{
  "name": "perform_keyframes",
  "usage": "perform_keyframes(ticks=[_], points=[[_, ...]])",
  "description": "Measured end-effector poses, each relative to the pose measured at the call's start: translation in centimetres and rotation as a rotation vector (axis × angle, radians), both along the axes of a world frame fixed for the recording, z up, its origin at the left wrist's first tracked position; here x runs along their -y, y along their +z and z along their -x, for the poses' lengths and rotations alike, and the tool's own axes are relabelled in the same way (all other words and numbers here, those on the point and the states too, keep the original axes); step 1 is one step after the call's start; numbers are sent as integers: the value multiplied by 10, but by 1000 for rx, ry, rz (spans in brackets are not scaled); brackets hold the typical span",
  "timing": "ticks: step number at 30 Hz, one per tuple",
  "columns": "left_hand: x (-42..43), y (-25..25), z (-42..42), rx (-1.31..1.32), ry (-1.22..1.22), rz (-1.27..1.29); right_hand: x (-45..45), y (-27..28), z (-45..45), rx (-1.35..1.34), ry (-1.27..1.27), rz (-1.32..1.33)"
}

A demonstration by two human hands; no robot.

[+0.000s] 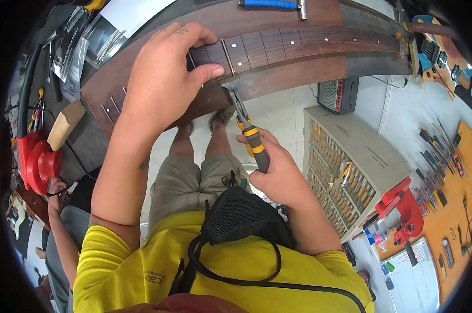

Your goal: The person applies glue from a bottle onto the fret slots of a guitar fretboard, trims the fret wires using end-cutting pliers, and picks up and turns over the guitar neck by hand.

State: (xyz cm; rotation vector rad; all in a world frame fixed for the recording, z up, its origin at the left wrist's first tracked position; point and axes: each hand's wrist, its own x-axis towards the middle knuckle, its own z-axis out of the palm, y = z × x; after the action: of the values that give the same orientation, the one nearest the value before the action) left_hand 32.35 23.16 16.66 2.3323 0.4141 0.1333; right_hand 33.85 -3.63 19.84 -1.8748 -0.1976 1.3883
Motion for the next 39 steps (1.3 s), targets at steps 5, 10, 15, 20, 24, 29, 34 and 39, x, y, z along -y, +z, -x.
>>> perform_keyframes(ticks=[5,10,15,20,24,29,34,39], points=[[-2,-3,0,17,-10,24,-4,4,0,30,10,30],[-2,-4,1,28,-10,14,-3,1,4,37,-6,97],[-3,-3,1,18,3,37,0,-5,9,21,-72,130],[-3,-4,1,20,1,49,1,-8,17,60,-262,54],[-3,-4,1,26,-2,52,4,-14,8,-49,-112,78],[-4,-4,2,31,0,49,-1,-18,9,-78,-147,105],[-4,-5,2,32,-2,46,-1,-20,11,-115,-215,93],[-4,-7,2,48,1,41,0,-27,11,-80,-148,151]])
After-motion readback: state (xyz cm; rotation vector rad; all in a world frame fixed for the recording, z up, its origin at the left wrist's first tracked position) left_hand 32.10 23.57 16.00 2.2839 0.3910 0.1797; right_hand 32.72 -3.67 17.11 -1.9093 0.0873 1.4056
